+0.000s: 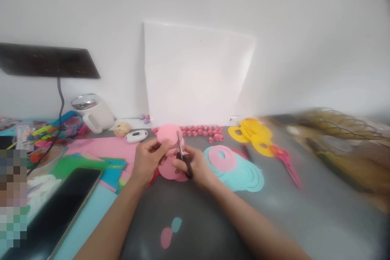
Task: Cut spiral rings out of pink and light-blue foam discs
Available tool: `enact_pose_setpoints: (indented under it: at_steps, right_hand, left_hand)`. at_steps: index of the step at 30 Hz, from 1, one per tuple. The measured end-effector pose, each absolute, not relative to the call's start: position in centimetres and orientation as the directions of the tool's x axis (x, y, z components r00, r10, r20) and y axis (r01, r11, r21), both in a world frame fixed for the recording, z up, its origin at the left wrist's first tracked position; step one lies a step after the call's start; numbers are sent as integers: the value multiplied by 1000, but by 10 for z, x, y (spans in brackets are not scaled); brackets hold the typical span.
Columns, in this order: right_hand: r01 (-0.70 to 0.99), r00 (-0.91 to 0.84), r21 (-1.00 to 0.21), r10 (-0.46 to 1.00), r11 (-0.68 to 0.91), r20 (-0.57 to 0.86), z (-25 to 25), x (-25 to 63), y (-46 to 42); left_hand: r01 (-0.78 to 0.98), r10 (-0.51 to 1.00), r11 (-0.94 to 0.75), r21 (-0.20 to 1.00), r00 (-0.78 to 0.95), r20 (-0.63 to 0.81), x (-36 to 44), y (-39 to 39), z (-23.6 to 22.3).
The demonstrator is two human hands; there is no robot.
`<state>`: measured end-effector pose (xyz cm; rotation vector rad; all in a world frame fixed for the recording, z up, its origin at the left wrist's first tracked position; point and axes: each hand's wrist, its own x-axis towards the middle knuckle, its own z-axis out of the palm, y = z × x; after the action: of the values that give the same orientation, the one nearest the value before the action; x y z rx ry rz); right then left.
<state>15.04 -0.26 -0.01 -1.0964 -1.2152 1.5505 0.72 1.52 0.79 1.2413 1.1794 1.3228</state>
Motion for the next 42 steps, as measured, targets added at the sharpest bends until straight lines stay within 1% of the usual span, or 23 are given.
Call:
enact_pose_setpoints:
  at_steps: [2, 6, 9, 12, 16, 21, 34, 38, 42]
  right_hand:
    - [-102, -240, -982, 962, -160, -131, -2, 149, -3]
    - [-129, -264, -981, 958, -146, -108, -4, 146, -5]
    - [-141, -289, -981, 953, -137, -91, -4, 145, -5]
    - [-179, -287, -977, 956, -114, -59, -3, 146, -3]
    - [-221, -272, -970, 961, -106, -43, -2, 148, -1]
    - [-199, -298, -975, 954, -99, -36, -1, 150, -1]
    - [-136, -271, -980, 957, -147, -106, -2, 151, -2]
    - [-125, -270, -978, 954, -167, -128, -3, 150, -2]
    - [-130, -273, -980, 955, -152, -112, -4, 148, -4]
  left_hand:
    - [-37, 995, -92, 995, -45, 90, 8, 15, 7]
    - [8, 995, -96, 995, -2, 96, 11, 13, 6]
    - [3, 996, -88, 996, 7, 88, 12, 13, 4]
    - [2, 995, -87, 996, 47, 87, 10, 14, 1]
    - [48, 990, -115, 992, 85, 111, 8, 15, -4]
    - [29, 990, -130, 991, 66, 128, 8, 14, -2]
    - [23, 990, -131, 991, 52, 130, 8, 13, 5]
    - [9, 992, -123, 992, 18, 123, 7, 12, 6]
    - [3, 993, -117, 993, 14, 117, 8, 13, 4]
